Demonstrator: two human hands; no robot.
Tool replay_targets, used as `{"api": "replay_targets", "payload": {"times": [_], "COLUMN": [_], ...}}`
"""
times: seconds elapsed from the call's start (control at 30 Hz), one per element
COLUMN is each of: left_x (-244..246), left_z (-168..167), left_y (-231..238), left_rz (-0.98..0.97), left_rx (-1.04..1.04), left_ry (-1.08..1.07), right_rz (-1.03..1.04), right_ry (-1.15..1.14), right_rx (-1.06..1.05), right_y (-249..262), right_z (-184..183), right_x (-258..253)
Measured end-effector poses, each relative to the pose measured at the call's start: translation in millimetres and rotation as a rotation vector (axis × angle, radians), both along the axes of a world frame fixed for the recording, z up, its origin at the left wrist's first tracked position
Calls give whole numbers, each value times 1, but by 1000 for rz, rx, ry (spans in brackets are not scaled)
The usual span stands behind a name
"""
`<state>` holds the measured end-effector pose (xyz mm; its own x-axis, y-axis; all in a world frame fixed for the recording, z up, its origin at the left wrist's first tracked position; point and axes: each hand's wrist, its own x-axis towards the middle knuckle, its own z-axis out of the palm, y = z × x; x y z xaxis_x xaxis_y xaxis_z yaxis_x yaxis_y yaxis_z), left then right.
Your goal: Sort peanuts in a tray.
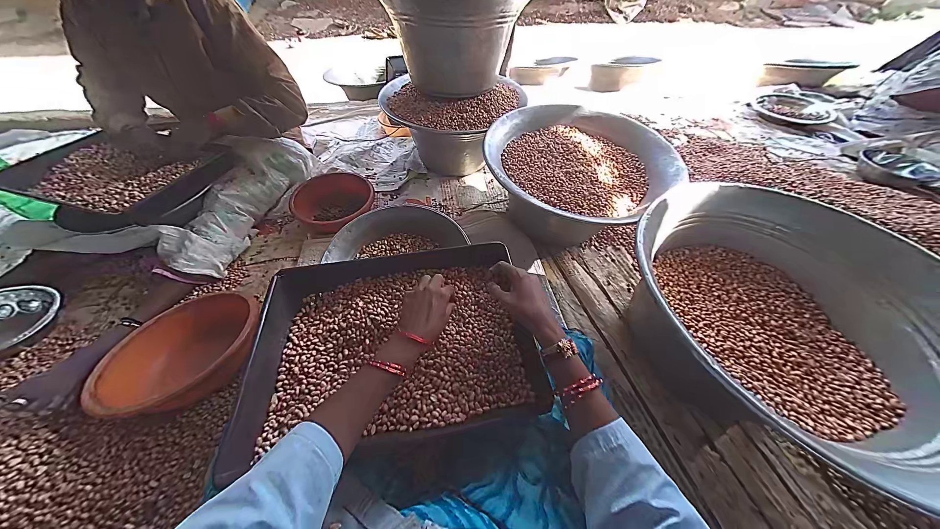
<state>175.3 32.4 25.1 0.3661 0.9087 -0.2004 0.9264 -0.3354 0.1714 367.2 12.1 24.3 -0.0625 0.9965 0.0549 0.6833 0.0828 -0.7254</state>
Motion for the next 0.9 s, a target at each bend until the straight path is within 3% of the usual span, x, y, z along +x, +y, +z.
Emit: {"api": "replay_targets", "payload": {"times": [0.13,0.23,0.33,0.53,0.63,0.73,0.77,0.8,0.9], "left_x": [-13,-29,-32,-9,-19,-36,-38,-38,-26], "left_z": [-8,-4,-1,-17,-17,-14,-14,-13,-9], "left_y": [4,8,11,12,16,18,16,14,4], "left_rz": [43,168,187,16,103,221,222,197,109], "left_rx": [-14,90,153,102,42,-208,-293,-319,-175], "left_ry": [-168,-373,-338,-169,-407,-909,-981,-940,-435], "right_rz": [121,179,221,243,262,231,195,144,-25], "right_ry": [-329,-441,-484,-494,-501,-366,-265,-128,471], "right_rx": [-87,-103,-106,-87,-78,-3,32,68,150], "right_y": [7,13,16,15,15,16,17,18,23], "right_z": [2,-1,-7,-10,-12,-15,-16,-19,-31], "right_x": [-14,-21,-22,-20,-20,-15,-13,-9,1]}}
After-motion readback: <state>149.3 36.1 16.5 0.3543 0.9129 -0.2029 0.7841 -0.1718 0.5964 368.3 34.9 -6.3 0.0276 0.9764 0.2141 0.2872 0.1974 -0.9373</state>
